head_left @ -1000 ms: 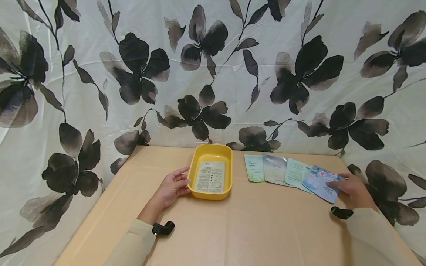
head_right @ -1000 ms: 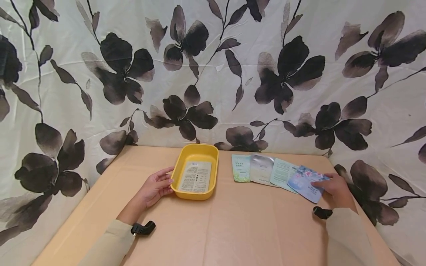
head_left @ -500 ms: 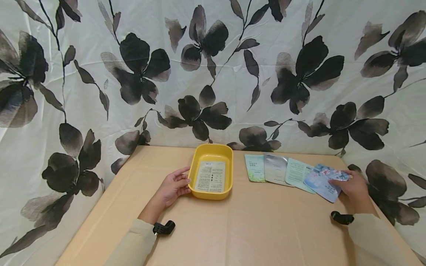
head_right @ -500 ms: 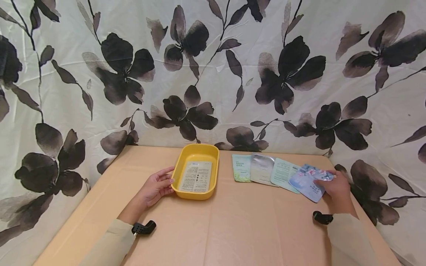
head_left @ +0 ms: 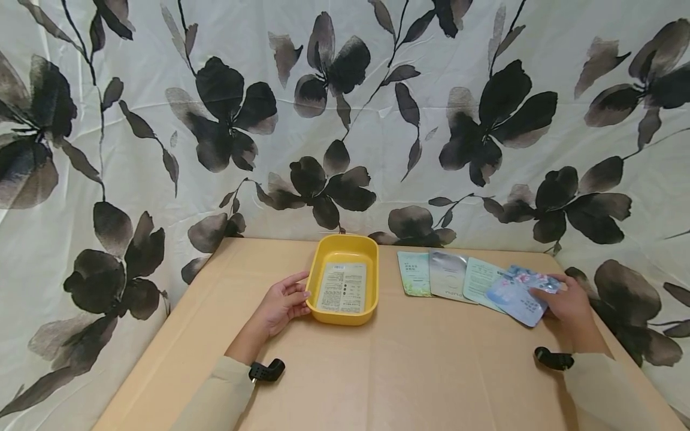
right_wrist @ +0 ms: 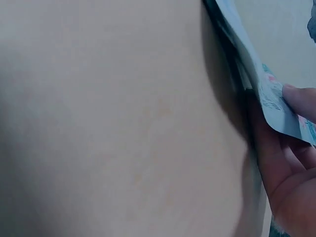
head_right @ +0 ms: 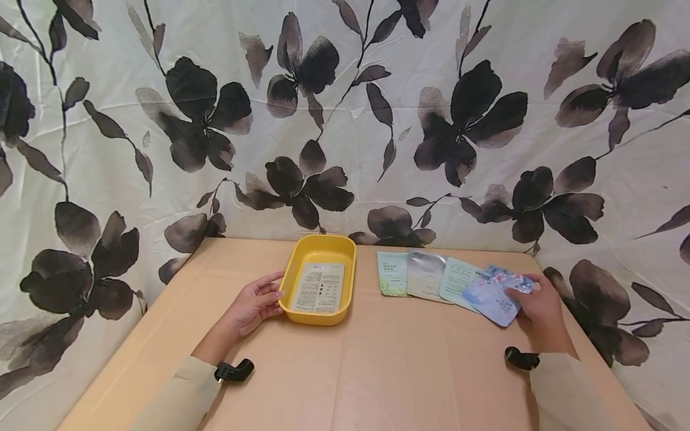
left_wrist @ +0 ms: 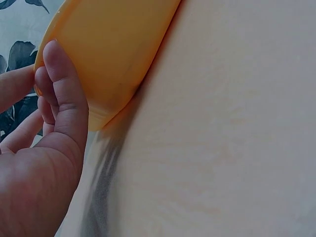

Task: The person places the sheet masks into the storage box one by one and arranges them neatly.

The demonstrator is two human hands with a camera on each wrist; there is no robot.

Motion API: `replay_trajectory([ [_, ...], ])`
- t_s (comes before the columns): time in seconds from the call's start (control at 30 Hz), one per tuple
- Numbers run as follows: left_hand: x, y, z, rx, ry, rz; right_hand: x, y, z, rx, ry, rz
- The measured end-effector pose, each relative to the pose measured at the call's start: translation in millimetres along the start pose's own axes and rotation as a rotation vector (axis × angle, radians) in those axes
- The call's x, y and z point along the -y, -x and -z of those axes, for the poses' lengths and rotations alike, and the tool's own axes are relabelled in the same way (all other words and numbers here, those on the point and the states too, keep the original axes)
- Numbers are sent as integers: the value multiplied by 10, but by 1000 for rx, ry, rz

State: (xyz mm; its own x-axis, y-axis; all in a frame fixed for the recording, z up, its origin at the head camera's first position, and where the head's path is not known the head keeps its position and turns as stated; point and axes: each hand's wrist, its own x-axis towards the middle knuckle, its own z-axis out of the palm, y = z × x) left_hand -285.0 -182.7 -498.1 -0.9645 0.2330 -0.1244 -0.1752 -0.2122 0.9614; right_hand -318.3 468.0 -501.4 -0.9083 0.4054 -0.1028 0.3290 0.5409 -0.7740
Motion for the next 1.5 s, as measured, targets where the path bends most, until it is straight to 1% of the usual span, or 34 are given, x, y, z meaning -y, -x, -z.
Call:
replay_trajectory([
  [0.2,13,22,2,-1,-1,4,0,56,-40,30,-77,-1],
  [0.4,11,20,-5,-1,-1,3,9,97,-77,28,-97,8],
  [0.5,8,19,-9,-4,0,2,41,133,-81,37,-82,19],
  [0.6,6,17,-11,-5,0,1,84,185,-78,41,-40,28],
  [0.73,6,13,-10,-10,-1,3,140,247,-91,42,-28,44],
  [0.8,8,12,-7,-13,-4,2,162,270,-106,51,-47,50],
  [1.0,6,12,-7,-18,-6,0,192,333,-155,106,-154,61],
  [1.17,7,13,-11,-28,-8,8,200,399,-194,135,-226,71],
  [1.3,-2,23,-19,-37,0,13,228,441,-209,148,-249,64],
  [1.5,-7,23,-20,-21,0,6,283,516,-223,173,-243,57],
])
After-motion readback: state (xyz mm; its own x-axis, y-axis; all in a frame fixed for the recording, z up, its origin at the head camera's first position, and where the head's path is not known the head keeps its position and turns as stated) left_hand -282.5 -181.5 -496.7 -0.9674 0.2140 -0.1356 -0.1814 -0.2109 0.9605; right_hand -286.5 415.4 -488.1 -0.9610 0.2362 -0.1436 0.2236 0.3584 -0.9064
